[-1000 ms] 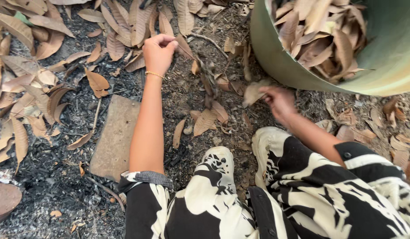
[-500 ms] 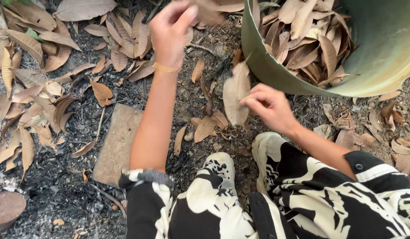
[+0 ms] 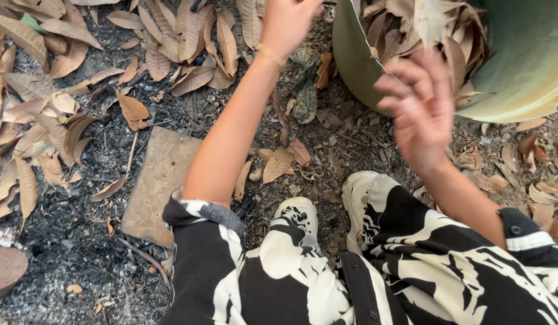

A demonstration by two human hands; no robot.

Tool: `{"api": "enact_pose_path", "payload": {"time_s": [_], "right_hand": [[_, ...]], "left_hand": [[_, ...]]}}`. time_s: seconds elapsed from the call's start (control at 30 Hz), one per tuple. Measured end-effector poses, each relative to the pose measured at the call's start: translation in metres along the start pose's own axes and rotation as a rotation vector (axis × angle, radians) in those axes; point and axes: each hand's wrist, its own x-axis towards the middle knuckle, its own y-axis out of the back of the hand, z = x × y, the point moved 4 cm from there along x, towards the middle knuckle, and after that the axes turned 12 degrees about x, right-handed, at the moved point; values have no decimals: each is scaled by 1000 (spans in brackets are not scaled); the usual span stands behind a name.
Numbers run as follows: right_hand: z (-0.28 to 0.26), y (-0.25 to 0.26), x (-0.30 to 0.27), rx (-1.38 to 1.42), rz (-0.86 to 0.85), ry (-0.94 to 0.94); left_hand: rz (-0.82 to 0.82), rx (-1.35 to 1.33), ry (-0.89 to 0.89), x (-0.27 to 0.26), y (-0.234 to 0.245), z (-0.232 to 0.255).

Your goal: The person picks up dried leaves from the ground by hand and places them into a bucket.

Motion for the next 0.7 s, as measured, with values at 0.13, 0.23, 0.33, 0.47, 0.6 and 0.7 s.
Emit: {"api": "enact_pose_path", "payload": {"time_s": [0.13, 0.23, 0.33, 0.47, 0.6, 0.7], "right_hand": [[85, 13, 5, -483, -255, -324], [167, 51, 34, -236, -8, -643], [219, 84, 47, 72, 284, -876], [244, 96, 61, 307, 257, -779], [227, 73, 51, 310, 232, -716], [192, 26, 30, 238, 23, -717]], "left_hand": [[-68, 235, 205, -52, 36, -71], [-354, 578, 358, -108, 35, -147], [-514, 573, 558, -164, 24, -206], [-504, 352, 710, -201, 12, -233], [-359, 173, 928, -208, 5, -248], [-199, -12, 993, -211, 6, -258]]}}
